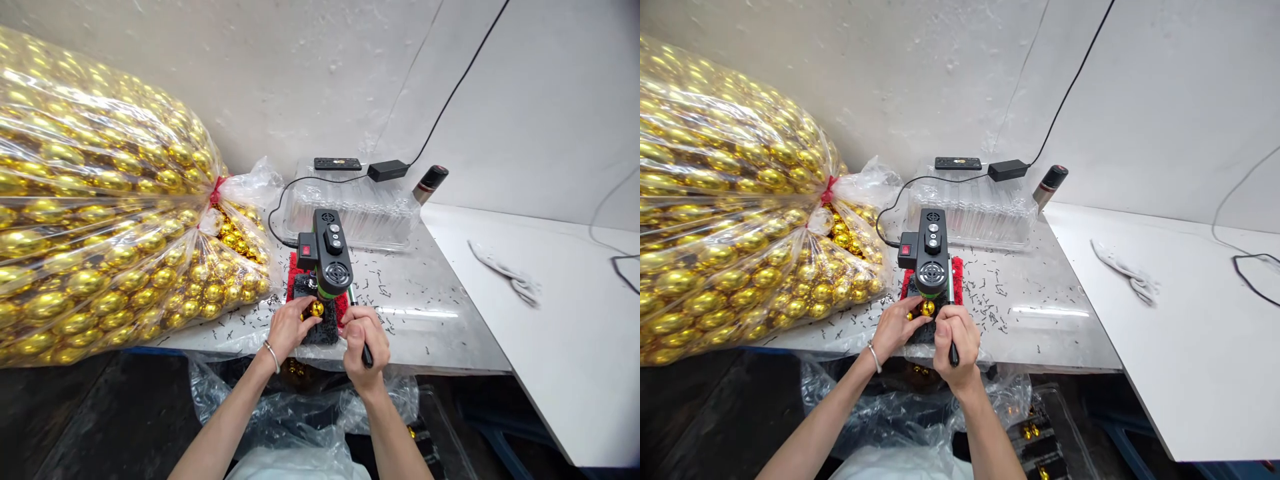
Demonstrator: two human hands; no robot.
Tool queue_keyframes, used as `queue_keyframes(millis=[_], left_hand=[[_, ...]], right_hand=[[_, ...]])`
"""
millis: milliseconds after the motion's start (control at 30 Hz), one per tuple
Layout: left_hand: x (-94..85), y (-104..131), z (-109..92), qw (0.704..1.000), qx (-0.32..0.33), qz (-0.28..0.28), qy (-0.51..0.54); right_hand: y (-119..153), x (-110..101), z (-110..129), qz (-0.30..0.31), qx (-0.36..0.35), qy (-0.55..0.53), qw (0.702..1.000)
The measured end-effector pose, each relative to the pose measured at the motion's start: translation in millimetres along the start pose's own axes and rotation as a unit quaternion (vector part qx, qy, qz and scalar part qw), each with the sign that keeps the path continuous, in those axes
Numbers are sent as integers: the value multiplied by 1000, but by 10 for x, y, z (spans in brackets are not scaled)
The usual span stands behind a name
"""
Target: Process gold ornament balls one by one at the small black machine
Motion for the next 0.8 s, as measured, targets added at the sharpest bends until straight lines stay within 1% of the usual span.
queue_keyframes(millis=[133,233,300,400,467,633,800], left_hand=[[-5,-25,-3,1000,-5,15,-16],[-5,-28,6,1000,-11,13,-22],[-6,-27,6,1000,-10,13,-24],[-10,-29,0,999,-8,17,-30],[-13,-33,-5,999,-7,18,-34],[-17,-35,-15,999,-7,19,-38],[-14,-26,-6,1000,-9,14,-24]], right_hand=[[41,2,-27,6,-6,1,1000],[146,18,-130,9,-4,-6,1000],[240,38,-212,8,-17,-7,1000],[364,66,-313,-5,-40,2,999],[414,76,-357,-18,-42,10,999],[453,94,-399,-35,-46,13,998],[451,142,-373,-6,-94,25,995]])
Point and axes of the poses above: each hand's wrist, its own y-axis away from the middle knuckle, its own x-axis out of the palm, z = x × y, the point moved 5 cm from there along -y, towards the middle knuckle, and after that the axes turned 6 degrees about -z, right-handed, at the moved point
